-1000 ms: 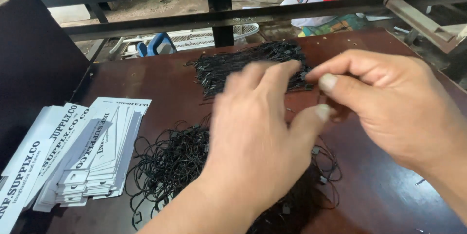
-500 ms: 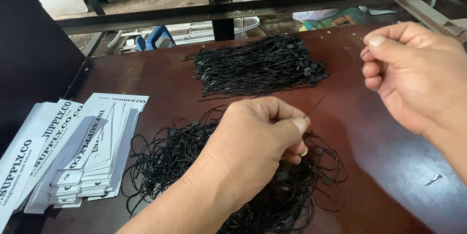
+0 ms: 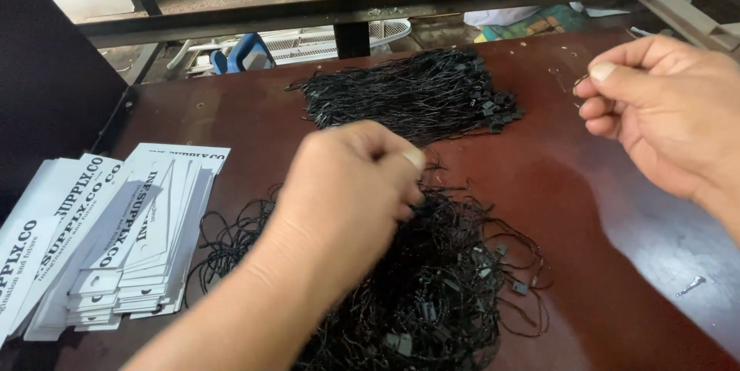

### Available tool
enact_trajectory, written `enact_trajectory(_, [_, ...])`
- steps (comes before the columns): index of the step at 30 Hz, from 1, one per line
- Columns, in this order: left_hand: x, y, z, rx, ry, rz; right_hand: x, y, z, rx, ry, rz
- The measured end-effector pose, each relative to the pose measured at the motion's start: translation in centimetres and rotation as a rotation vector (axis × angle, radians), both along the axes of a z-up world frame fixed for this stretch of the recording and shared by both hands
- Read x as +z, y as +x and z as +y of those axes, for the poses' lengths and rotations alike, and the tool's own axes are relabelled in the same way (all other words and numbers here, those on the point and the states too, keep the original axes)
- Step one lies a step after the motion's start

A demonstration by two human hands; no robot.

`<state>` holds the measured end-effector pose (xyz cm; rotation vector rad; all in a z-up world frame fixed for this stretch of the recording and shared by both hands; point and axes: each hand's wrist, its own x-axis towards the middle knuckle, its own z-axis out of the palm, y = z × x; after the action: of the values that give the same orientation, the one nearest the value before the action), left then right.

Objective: Sorting and neatly stacking black plastic garment seal strings from a tangled pile on a workbench.

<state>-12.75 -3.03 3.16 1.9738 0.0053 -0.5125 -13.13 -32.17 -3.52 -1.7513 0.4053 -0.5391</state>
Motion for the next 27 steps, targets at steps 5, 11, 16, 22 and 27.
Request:
enact_trajectory(5, [1.5, 2.5, 1.5, 0.185, 0.087, -0.028, 0.3, 1.2, 0.7, 0.069, 0.044, 0.085])
enact_trajectory(11, [-1.7, 7.8, 2.6, 0.224, -0.019, -0.194, 1.3, 4.2, 2.1, 0.124, 0.101, 0.146])
enact_trajectory(16, [-2.6, 9.7, 2.8, 0.252, -0.019, -0.171, 0.8, 6.3, 2.3, 0.156, 0.112, 0.160])
enact_trajectory(22, [-4.2, 11.9, 2.6, 0.197, 0.123, -0.261, -0.2, 8.6, 2.7, 0.008, -0.074, 0.176])
enact_trajectory(27, [-5.4, 13.9, 2.4, 0.160, 0.266, -0.355, -1.0, 9.3, 3.8, -0.116, -0.196, 0.209])
